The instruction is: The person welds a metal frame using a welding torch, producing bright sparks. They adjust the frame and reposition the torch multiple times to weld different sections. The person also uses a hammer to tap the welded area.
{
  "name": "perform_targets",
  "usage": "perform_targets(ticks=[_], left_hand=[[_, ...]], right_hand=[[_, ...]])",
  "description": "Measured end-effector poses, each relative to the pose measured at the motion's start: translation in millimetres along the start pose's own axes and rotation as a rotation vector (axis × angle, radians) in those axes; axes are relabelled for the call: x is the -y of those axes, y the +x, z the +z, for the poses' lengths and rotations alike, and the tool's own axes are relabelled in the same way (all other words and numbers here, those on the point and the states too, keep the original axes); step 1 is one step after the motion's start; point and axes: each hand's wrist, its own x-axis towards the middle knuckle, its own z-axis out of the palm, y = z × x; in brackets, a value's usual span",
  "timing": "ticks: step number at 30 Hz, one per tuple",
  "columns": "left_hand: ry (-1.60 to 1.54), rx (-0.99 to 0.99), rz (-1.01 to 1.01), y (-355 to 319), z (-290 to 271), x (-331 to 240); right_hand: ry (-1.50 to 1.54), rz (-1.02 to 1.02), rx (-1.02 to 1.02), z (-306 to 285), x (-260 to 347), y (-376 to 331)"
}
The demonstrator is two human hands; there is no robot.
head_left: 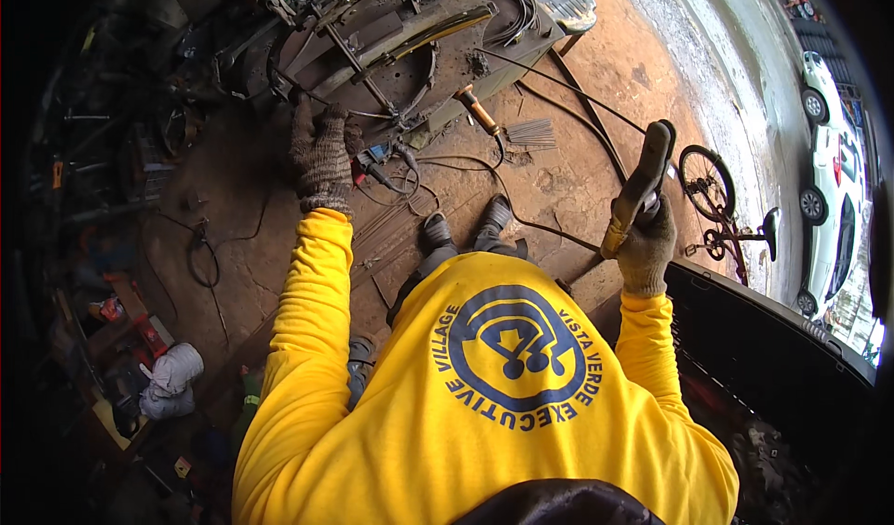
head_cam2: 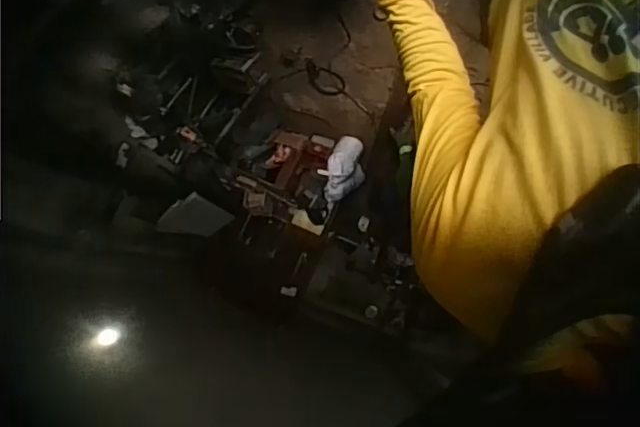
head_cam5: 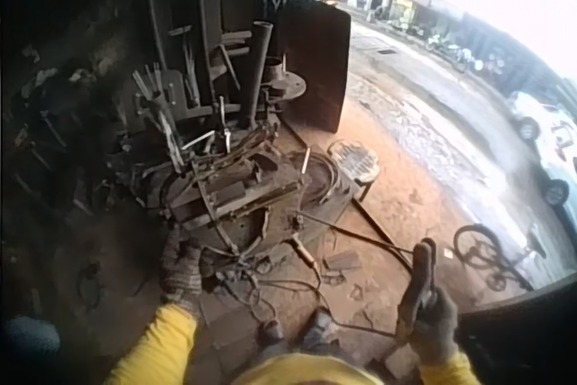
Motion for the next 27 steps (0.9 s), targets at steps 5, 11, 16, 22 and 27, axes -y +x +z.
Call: perform_targets(ticks=[5,11,16,22,27], left_hand=[[-0.008,0.005,0.011,0,0,1],[-0.017,0.008,0.014,2,-2,4],[-0.001,0.005,0.016,3,-3,5],[-0.013,-0.033,0.034,0,0,-2],[-0.012,0.078,0.238,2,-5,10]], right_hand=[[-0.162,-0.027,-0.026,-10,8,-4],[-0.194,-0.074,-0.045,-10,12,-7],[-0.284,-0.116,-0.071,-8,24,-6],[-0.361,-0.213,0.014,-16,26,1],[-0.630,-0.239,-0.049,-7,49,0]])
